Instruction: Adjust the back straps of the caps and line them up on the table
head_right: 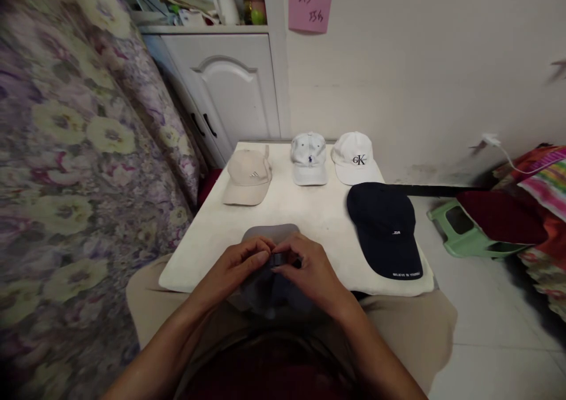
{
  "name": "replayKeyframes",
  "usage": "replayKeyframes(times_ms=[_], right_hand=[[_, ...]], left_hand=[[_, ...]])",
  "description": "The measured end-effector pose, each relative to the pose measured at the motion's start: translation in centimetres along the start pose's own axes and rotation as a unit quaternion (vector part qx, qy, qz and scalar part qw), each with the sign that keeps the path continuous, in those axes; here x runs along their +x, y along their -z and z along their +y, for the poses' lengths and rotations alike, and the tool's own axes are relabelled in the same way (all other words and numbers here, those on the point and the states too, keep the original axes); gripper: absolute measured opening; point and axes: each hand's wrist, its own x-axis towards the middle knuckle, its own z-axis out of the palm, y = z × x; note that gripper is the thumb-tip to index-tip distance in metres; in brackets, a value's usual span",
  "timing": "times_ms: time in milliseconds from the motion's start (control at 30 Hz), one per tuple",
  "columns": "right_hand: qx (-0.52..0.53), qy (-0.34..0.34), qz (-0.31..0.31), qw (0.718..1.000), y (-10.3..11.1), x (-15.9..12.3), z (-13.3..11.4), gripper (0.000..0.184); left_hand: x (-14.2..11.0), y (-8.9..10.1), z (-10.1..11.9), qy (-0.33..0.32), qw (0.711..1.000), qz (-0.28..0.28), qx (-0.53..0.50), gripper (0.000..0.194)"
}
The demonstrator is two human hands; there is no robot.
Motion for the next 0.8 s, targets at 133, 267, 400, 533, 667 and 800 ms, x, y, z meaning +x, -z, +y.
replayKeyframes(times_ms=[133, 267, 400, 533, 667, 800], right_hand=[[-0.008, -0.005, -0.007, 1.000, -0.08, 0.05, -0.17, 0.018], [-0.005, -0.011, -0.007, 1.000, -0.07, -0.01, -0.42, 0.016], [0.004, -0.022, 0.001, 1.000, -0.02, -0.15, -0.46, 0.015], [0.022, -0.024, -0.002, 0.999, -0.08, -0.23, -0.29, 0.019], [0.027, -0.024, -0.003, 0.999, -0.12, -0.23, -0.28, 0.020], [0.037, -0.022, -0.010, 0.999, -0.06, -0.29, -0.41, 0.019]], left_hand=[[0.09, -0.25, -0.42, 0.028, 0.999, 0.015, -0.039, 0.021], [0.15, -0.38, -0.67, 0.047, 0.996, 0.022, -0.078, 0.020], [-0.15, -0.24, -0.66, 0.051, 0.995, 0.032, -0.085, 0.021], [-0.54, -0.10, -0.48, 0.068, 0.992, 0.034, -0.099, 0.023], [-0.69, 0.01, -0.28, 0.065, 0.992, 0.032, -0.101, 0.025], [-0.65, 0.13, -0.40, 0.051, 0.993, 0.023, -0.104, 0.028]])
